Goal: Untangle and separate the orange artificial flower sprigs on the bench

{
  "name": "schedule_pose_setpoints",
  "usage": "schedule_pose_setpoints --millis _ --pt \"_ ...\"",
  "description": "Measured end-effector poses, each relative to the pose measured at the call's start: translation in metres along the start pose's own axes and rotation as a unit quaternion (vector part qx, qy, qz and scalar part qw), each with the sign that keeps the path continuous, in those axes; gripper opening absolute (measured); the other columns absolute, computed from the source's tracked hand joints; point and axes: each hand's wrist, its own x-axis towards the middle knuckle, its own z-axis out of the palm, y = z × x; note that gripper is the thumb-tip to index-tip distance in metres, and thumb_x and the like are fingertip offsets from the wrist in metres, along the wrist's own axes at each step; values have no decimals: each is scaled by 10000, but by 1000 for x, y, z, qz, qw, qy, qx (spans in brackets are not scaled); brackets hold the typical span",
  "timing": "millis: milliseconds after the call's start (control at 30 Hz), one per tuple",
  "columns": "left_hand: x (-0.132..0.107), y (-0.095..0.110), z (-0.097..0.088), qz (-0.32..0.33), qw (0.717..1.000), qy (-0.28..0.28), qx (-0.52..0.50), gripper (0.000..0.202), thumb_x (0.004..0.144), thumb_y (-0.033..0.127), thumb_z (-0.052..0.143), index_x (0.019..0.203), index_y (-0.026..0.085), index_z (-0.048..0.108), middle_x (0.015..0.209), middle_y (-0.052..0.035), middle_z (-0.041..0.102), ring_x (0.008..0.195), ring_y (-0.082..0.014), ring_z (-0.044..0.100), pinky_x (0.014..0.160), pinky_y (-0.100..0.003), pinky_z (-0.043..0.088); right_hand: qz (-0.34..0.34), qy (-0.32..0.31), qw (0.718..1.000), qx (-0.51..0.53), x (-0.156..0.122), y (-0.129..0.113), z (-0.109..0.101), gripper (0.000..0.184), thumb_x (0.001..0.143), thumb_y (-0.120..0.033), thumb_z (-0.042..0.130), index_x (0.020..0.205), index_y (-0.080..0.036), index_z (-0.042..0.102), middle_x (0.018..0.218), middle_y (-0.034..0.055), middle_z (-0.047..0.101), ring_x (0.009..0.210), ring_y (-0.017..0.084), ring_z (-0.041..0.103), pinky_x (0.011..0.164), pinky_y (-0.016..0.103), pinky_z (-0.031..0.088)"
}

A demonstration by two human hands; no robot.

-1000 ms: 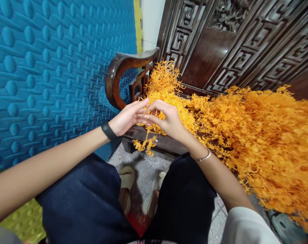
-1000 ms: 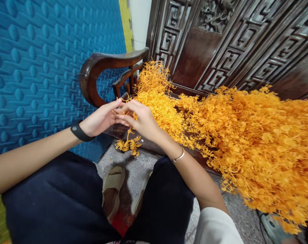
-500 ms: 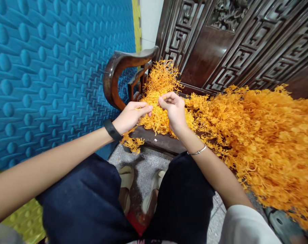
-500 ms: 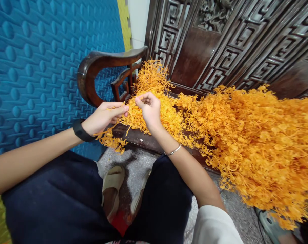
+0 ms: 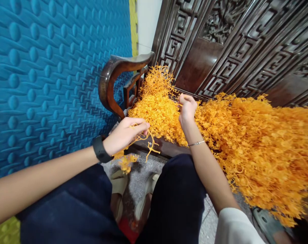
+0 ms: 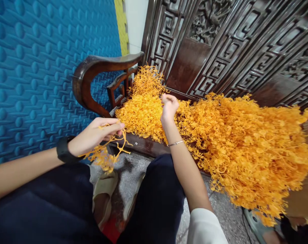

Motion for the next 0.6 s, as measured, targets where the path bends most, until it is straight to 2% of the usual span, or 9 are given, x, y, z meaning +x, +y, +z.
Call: schedule_pose_setpoints --millis 100,200,333,467,533,600 --pt "3 -2 -1 -19 994 -21 -108 225 830 331 541 725 139 596 495 52 421 421 -62 374 435 -198 326 -8 -54 997 -54 12 12 -11 156 672 -108 602 798 -174 538 677 -35 544 590 82 498 574 231 367" --pt "12 -1 -6 -28 977 -47 -206 305 848 397 502 833 116 622 626 -14 588 537 -113 554 586 -255 485 -64 -102 984 -134 19 29 -13 176 666 -143 611 817 -183 530 753 -14 563 696 107 531 666 262 414" --pt "16 2 -15 -51 960 -75 -263 513 881 509 363 971 77 624 792 -117 687 720 -196 658 751 -345 529 -110 -152 963 -196 26 41 -16 192 647 -219 661 799 -178 552 890 23 581 767 122 536 711 287 436" --pt "17 2 -21 -60 959 -88 -263 659 885 571 277 1134 36 571 874 -175 704 781 -239 679 787 -386 527 -122 -221 953 -165 18 31 -16 259 678 -355 689 844 -186 585 929 34 610 804 128 568 698 276 459" --pt "17 2 -23 -57 960 -90 -260 676 889 580 263 1193 41 537 862 -170 708 758 -238 684 767 -381 529 -87 -299 942 -125 5 18 -14 318 742 -479 630 870 -188 614 911 46 638 810 134 596 682 272 472" --pt "17 2 -24 -49 961 -92 -255 677 894 581 248 1235 56 507 836 -156 711 717 -230 686 726 -370 533 -38 -402 910 -97 -13 3 -11 430 800 -592 516 891 -190 638 873 59 662 801 143 620 678 283 490"
